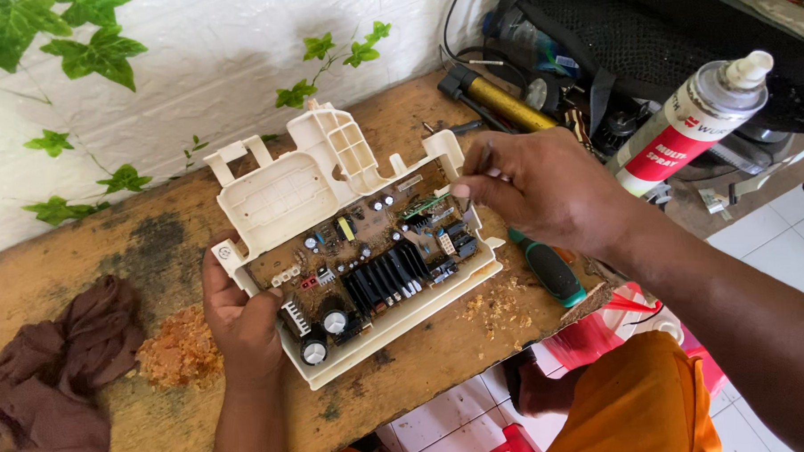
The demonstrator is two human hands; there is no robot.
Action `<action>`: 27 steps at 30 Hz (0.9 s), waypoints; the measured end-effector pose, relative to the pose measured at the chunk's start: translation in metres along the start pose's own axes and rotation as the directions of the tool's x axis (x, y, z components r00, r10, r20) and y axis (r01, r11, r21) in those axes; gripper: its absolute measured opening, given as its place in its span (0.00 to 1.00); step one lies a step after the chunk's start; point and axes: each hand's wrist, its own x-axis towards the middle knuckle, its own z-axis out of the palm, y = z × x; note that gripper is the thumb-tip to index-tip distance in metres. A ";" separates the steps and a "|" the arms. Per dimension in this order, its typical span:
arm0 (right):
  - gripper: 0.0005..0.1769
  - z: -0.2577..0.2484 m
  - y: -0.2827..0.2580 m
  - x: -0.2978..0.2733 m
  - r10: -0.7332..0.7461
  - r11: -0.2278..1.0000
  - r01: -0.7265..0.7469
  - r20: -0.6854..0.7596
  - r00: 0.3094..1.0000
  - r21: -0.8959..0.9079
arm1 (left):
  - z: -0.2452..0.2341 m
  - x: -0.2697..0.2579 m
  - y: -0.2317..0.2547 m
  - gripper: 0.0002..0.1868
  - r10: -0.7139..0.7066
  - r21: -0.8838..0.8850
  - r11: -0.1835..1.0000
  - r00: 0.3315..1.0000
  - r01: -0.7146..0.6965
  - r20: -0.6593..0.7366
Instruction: The person uses a screwdriver to work on a circuit board inside a white plastic casing. They repeatedly tighten and loosen screws on the board while holding the casing steady with their other hand.
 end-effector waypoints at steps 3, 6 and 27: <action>0.10 0.002 0.006 0.005 -0.056 0.998 0.056 -0.020 0.998 -0.040 | -0.001 0.003 -0.004 0.44 0.010 -0.008 1.000 1.000 -0.010 -0.008; 0.13 0.005 0.010 0.009 0.036 0.999 -0.035 -0.076 0.996 0.011 | 0.000 0.002 -0.003 0.44 0.000 -0.015 1.000 1.000 0.000 -0.005; 0.18 0.031 0.058 0.014 -0.073 0.984 0.067 -0.034 0.997 -0.165 | 0.031 -0.005 0.027 0.38 -0.016 0.061 0.998 0.998 0.019 -0.054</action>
